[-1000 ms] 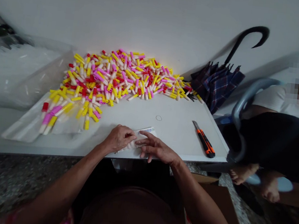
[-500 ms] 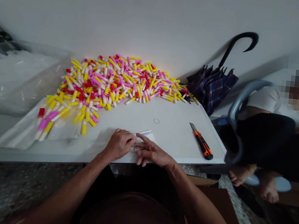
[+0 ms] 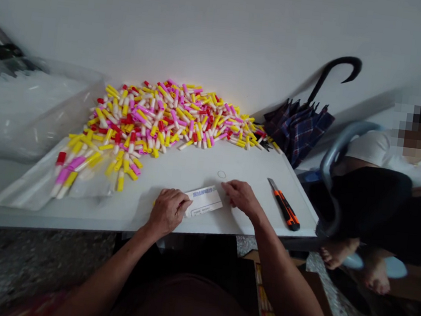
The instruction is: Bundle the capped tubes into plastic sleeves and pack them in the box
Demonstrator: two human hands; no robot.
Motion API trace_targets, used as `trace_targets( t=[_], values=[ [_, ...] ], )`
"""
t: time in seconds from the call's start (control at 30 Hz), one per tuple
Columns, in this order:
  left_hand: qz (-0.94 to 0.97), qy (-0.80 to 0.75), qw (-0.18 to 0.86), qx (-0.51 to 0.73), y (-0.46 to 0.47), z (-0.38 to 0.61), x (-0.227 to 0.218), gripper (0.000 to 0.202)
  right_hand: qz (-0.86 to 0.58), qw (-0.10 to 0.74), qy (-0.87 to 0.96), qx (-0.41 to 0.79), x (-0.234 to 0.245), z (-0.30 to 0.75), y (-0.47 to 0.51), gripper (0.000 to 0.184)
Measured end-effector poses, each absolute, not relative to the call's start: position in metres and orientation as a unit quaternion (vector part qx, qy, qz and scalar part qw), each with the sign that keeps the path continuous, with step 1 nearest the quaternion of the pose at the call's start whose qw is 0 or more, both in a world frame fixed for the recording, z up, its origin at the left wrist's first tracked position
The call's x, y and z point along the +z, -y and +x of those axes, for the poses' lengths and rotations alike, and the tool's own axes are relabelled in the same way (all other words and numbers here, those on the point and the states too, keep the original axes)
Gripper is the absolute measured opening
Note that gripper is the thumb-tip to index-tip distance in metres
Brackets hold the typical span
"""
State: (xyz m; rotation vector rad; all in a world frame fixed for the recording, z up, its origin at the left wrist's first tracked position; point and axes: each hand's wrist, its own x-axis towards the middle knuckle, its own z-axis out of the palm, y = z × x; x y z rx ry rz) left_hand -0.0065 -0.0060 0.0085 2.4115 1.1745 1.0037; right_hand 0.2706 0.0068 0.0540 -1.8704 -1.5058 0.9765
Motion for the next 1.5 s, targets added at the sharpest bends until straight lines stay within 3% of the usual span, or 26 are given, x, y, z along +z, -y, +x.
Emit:
trace_targets(
  t=[0.1,0.23,0.7,0.9,1.1,1.23,1.5],
  values=[
    [0.836,-0.401,0.142,0.347,0.005,-0.006,0.011,0.023,-0.687,0.213,0.581,0.382,0.050,0.262,0.003,0.031],
    [0.843,-0.398,0.143,0.332,0.003,-0.006,0.014,0.022,-0.703,0.246,0.551,0.376,0.041,0.241,0.009,0.021],
    [0.845,-0.409,0.166,0.301,-0.004,-0.009,0.021,0.020,-0.675,0.267,0.554,0.407,0.033,0.205,0.009,0.022],
    [0.836,-0.418,0.188,0.302,-0.001,-0.015,0.014,0.021,-0.661,0.244,0.617,0.351,0.041,0.213,0.005,0.020],
    [0.813,-0.418,0.216,0.344,0.001,-0.016,0.011,0.022,-0.702,0.324,0.586,0.243,0.055,0.241,-0.070,0.027],
    [0.808,-0.420,0.227,0.346,0.001,-0.015,0.011,0.023,-0.733,0.319,0.574,0.177,0.054,0.245,-0.143,0.027],
    [0.801,-0.430,0.223,0.352,0.002,-0.015,0.012,0.024,-0.766,0.270,0.558,0.171,0.033,0.225,-0.202,0.026]
  ],
)
